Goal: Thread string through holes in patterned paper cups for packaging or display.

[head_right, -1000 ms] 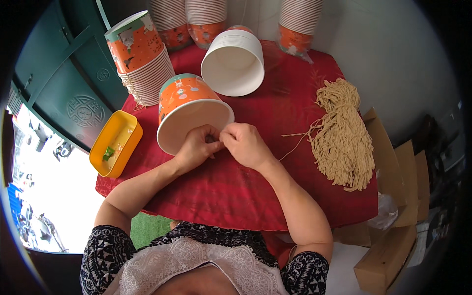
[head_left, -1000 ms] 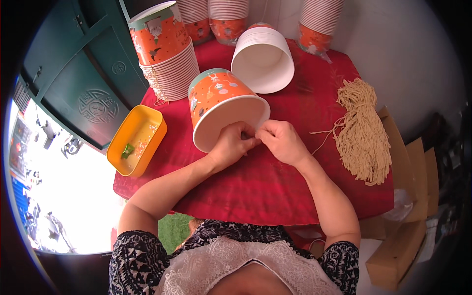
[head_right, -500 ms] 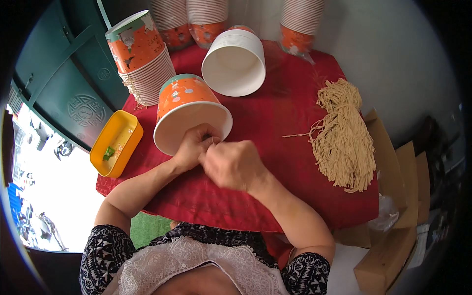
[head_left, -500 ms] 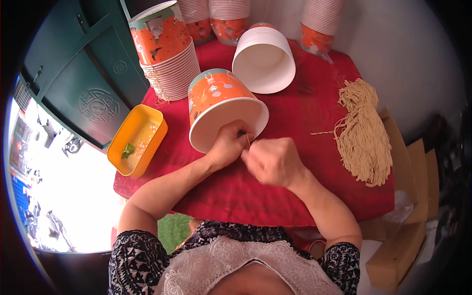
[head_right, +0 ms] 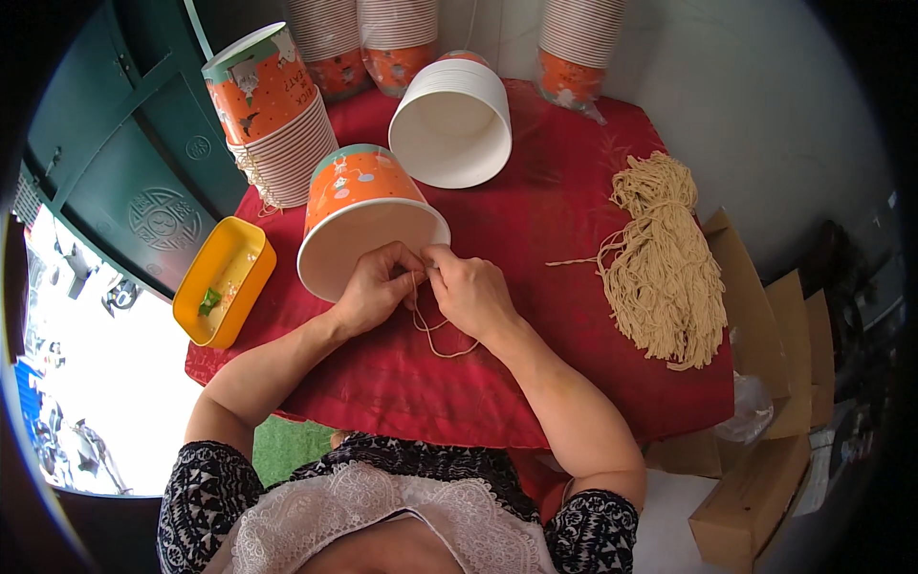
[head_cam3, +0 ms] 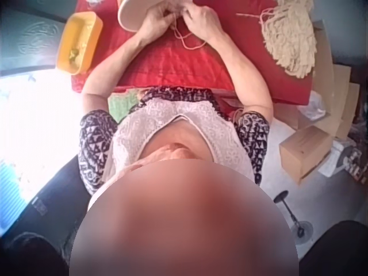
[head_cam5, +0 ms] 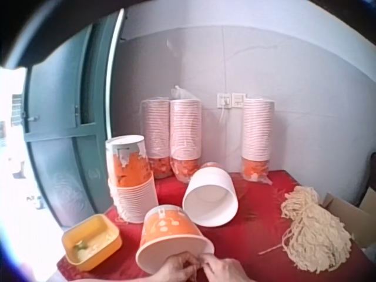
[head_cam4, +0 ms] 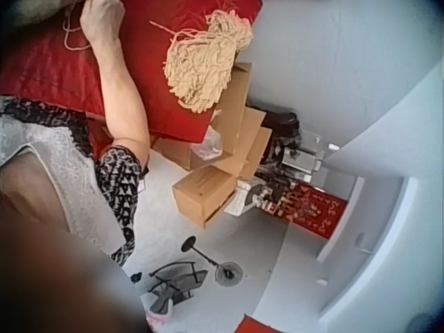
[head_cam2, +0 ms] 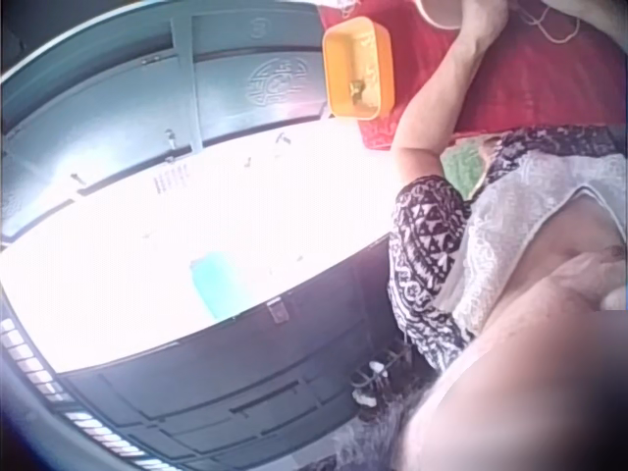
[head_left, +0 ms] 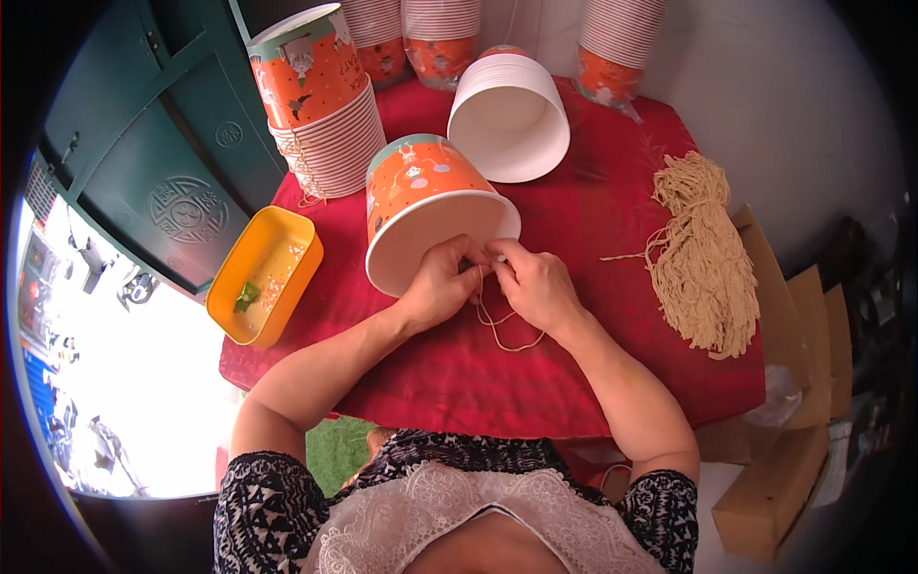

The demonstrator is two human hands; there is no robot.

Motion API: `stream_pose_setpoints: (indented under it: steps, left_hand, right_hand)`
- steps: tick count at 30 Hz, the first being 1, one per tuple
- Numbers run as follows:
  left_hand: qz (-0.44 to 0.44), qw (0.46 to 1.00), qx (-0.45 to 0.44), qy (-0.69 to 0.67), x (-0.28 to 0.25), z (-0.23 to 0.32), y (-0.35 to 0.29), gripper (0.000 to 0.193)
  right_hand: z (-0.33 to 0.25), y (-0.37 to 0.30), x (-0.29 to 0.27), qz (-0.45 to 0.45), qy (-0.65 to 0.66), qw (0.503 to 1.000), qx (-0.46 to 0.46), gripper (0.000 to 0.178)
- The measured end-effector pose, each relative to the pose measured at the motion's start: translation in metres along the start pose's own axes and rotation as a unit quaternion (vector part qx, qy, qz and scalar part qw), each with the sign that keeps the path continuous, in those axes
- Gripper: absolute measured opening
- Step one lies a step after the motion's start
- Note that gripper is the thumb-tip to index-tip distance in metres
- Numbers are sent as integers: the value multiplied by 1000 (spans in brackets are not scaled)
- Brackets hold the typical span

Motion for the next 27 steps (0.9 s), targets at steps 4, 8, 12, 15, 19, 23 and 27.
stream_pose_setpoints:
  steps: [4, 8, 12, 15, 19, 23, 27]
  left_hand:
    - [-2, 1000, -15, 3, 0, 2, 0, 4]
    - [-9, 998, -38, 44, 0, 10, 3, 7]
    - [-12, 998, -62, 25, -2, 2, 6, 9]
    - [-3, 998, -64, -20, -4, -4, 7, 9]
    - [5, 996, -61, -62, -4, -1, 7, 8]
    - [-2, 995, -71, -66, -6, -5, 7, 6]
    - [3, 995, -68, -72, -6, -9, 5, 7]
  right_hand:
    - [1, 1, 2, 5, 24, 1000, -10, 8]
    - [8, 2, 2, 15, 47, 999, -6, 8]
    - [13, 2, 4, 6, 72, 997, 14, 8]
    - [15, 2, 7, -22, 162, 986, 34, 9]
    - [14, 1, 3, -40, 216, 975, 18, 7]
    - [6, -1, -1, -39, 136, 990, -29, 5]
    - [-1, -1, -7, -32, 123, 990, -62, 5]
Point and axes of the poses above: each hand's wrist, its own y-axis towards the middle knuckle, its own x-axis out of the palm, z = x × y, the point moved 8 cm from there along y, towards the middle knuckle, and after that the axes turned 11 degrees about -z, right-handed, at the moved point
